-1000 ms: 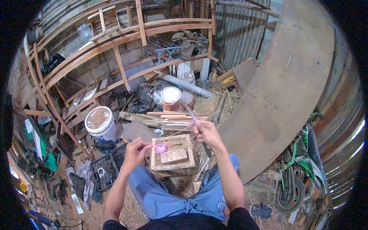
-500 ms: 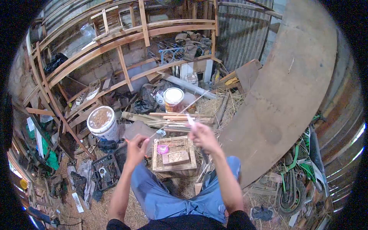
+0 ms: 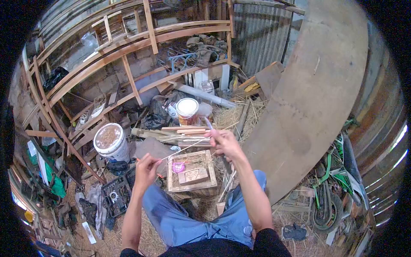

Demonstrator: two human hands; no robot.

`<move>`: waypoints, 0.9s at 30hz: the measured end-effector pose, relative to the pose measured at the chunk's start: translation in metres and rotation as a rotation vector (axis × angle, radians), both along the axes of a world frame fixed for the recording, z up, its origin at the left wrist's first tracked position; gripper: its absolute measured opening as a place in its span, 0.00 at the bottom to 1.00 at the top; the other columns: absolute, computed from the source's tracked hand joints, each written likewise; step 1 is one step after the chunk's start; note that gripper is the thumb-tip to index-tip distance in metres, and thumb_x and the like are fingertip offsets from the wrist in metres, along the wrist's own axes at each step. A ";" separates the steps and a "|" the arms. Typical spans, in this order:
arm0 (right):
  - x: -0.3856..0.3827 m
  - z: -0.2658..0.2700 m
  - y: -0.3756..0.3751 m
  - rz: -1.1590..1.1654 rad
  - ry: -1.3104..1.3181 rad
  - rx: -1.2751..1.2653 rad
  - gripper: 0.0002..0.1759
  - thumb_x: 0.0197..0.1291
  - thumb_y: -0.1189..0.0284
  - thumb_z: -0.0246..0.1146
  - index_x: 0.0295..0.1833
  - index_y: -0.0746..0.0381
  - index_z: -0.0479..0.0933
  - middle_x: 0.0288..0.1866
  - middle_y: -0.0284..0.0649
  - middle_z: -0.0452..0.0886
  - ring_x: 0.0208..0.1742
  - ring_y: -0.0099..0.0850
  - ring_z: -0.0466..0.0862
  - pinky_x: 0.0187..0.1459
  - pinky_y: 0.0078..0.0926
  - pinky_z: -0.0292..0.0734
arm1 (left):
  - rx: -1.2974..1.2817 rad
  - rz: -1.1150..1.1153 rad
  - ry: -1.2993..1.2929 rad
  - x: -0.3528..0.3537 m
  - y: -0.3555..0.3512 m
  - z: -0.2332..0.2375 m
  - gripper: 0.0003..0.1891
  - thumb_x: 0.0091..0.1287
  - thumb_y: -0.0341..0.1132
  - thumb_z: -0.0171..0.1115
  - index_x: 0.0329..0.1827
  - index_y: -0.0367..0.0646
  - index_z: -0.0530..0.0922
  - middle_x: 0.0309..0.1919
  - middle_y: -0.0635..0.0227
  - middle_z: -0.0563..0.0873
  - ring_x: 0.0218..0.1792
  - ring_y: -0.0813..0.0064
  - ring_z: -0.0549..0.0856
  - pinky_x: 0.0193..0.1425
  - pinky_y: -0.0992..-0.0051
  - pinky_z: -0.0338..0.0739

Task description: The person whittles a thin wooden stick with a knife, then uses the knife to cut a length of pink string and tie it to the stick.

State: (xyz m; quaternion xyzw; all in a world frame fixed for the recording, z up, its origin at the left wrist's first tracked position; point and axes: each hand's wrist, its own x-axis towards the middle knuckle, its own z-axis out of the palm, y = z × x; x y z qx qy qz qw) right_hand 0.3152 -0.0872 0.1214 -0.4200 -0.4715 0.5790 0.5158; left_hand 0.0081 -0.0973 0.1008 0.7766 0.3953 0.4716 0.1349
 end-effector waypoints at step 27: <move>0.003 -0.022 0.012 0.033 0.014 0.005 0.23 0.69 0.55 0.56 0.50 0.67 0.76 0.22 0.30 0.71 0.16 0.11 0.61 0.15 0.09 0.53 | -0.093 -0.106 -0.010 0.021 0.010 -0.007 0.03 0.61 0.25 0.66 0.34 0.34 0.81 0.26 0.60 0.80 0.25 0.69 0.82 0.30 0.73 0.74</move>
